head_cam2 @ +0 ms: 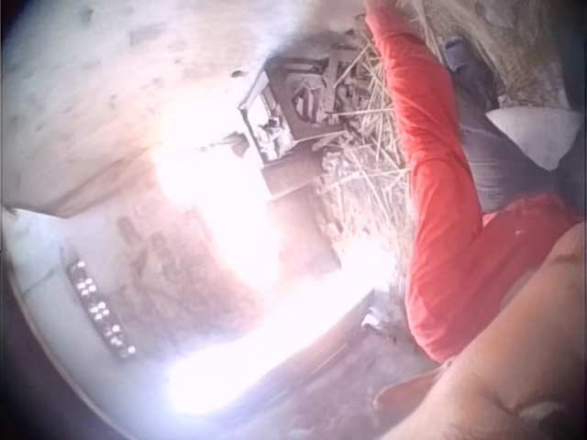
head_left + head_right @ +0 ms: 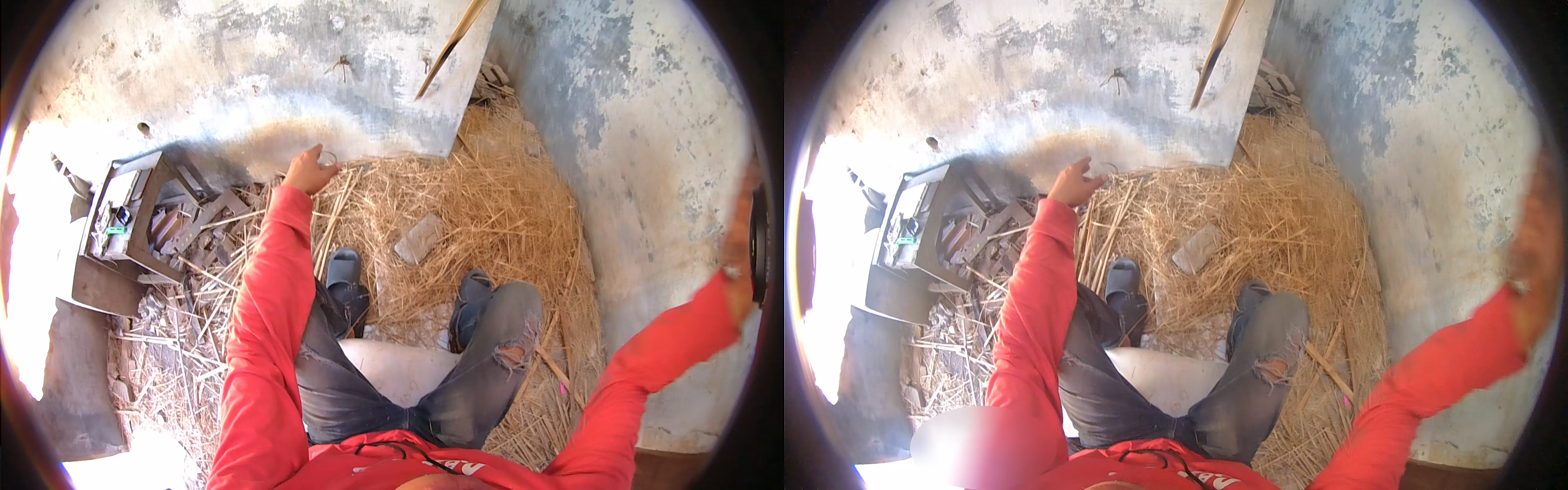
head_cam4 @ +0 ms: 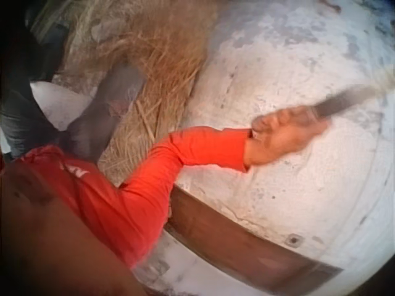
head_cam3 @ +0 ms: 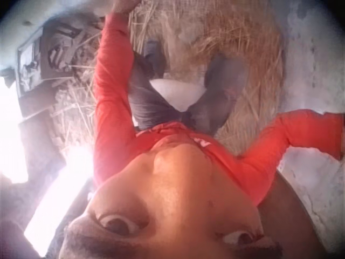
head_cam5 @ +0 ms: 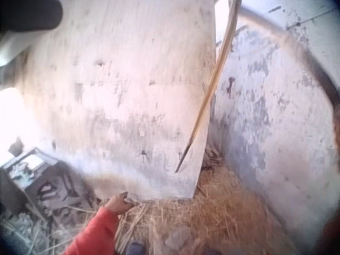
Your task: The person uses a small green-handled knife and a large machete-like blade to shave and smooth a thin wooden pole while sitting on the floor.
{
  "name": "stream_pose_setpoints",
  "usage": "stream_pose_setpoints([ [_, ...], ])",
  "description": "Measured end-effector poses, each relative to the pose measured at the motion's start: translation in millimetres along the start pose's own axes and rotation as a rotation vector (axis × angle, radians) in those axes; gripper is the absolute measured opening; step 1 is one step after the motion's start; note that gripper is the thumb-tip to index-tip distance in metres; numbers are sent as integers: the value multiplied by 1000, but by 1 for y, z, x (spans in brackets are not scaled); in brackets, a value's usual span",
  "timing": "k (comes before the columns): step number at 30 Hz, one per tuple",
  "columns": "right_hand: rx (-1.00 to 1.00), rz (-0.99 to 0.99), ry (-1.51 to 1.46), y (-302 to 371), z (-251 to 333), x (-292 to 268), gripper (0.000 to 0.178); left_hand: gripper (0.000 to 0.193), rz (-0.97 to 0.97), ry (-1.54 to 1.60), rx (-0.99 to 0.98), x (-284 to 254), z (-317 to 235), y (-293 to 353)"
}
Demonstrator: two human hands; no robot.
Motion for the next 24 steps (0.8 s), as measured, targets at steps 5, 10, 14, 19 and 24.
stream_pose_setpoints([
  [5,279,357,88,44,-307,198,62,87,27,-65,-28,4,5,0],
  [10,567,337,-161,55,-294,164,60,74,-29,24,-27,-3,1,-2],
  [14,422,452,-91,71,-245,177,54,67,-348,299,176,-57,-71,-10],
  [19,73,506,143,95,-218,226,46,60,-682,354,453,-172,-229,-10],
  [24,22,644,69,132,-137,281,37,39,-921,335,507,-273,-275,-36],
])
Point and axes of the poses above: each hand's wrist, its own y-axis away from the middle knuckle, its own x-axis out of the palm, z = x × y, the point moved 10 cm from there along -y, towards the middle knuckle, and after that the axes turned 10 degrees about -y, right-handed, at the moved point
